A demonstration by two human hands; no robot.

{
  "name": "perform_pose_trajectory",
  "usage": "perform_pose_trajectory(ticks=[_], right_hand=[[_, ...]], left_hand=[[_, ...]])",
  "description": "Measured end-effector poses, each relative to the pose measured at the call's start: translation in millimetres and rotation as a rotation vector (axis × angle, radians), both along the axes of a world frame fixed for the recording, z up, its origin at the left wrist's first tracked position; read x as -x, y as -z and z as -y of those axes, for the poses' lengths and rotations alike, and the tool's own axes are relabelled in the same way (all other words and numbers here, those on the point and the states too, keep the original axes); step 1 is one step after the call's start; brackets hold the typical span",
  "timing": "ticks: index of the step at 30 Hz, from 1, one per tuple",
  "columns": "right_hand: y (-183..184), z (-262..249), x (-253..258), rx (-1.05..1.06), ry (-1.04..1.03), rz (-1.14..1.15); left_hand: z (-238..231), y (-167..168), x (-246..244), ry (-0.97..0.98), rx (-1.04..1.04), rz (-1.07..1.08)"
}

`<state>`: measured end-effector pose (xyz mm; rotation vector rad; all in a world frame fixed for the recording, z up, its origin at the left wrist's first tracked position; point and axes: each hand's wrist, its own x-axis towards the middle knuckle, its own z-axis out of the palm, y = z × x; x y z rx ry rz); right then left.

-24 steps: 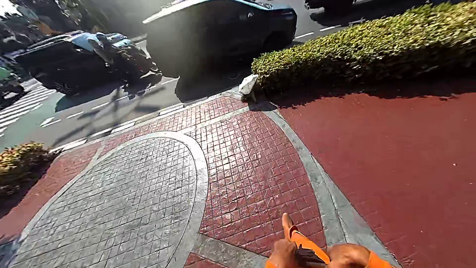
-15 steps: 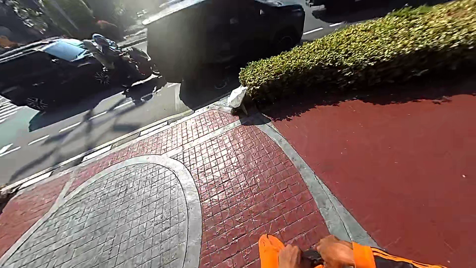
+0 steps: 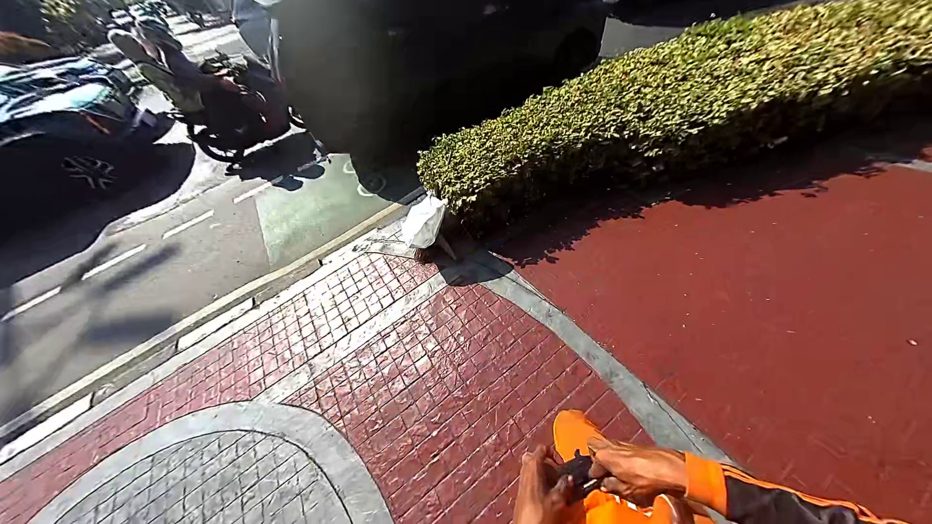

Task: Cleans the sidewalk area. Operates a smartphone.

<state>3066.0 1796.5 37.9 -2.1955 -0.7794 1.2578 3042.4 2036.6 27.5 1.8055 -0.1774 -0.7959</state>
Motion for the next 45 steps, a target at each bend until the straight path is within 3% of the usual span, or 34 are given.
perform_pose_trajectory(ticks=[4,6,10,12,14,18,20,22,26,31,35,40,42,45], right_hand=[[39.3,-53.6,-109.5,0.170,-0.070,-0.064],[38.0,-68.9,-172.8,0.225,-0.035,-0.070],[44.9,-55.6,-325.6,-0.051,0.136,0.010],[37.1,-49.7,-416.4,-0.058,0.235,0.055],[24.7,-56.2,-501.2,0.021,0.293,0.134],[-11.6,-70.6,-645.8,0.248,0.284,0.234],[-18.5,-73.8,-716.1,0.257,0.310,0.222],[-12.1,-74.8,-782.8,0.193,0.339,0.195],[18.2,-79.5,-919.5,0.202,0.311,0.177],[91.0,-107.5,-1114.8,0.209,0.385,0.212],[127.3,-126.9,-1278.0,0.207,0.393,0.222],[191.4,-129.0,-1479.6,0.270,0.423,0.348],[238.3,-117.1,-1560.1,0.272,0.398,0.511],[281.7,-109.9,-1659.8,0.397,0.292,0.545]], left_hand=[[-19.8,6.4,-109.2,-0.148,-0.028,-0.125],[-29.1,14.0,-173.5,-0.230,0.006,-0.171],[-39.7,39.0,-320.3,-0.401,0.043,-0.187],[-23.3,41.6,-409.1,-0.448,0.117,-0.265],[3.4,42.3,-491.0,-0.360,0.145,-0.324],[50.6,24.1,-621.2,-0.002,0.155,-0.298],[38.4,13.8,-691.8,0.048,0.168,-0.300],[4.2,18.8,-762.1,-0.045,0.190,-0.307],[-78.2,85.9,-893.8,-0.528,0.267,-0.413],[-151.5,186.4,-1059.3,-1.111,0.439,-0.655],[-139.5,254.5,-1199.2,-1.252,0.551,-0.850],[-117.3,285.0,-1341.2,-1.315,0.446,-0.835],[-112.9,301.5,-1384.1,-1.375,0.477,-0.843],[-102.6,335.7,-1420.0,-1.487,0.449,-0.865]])
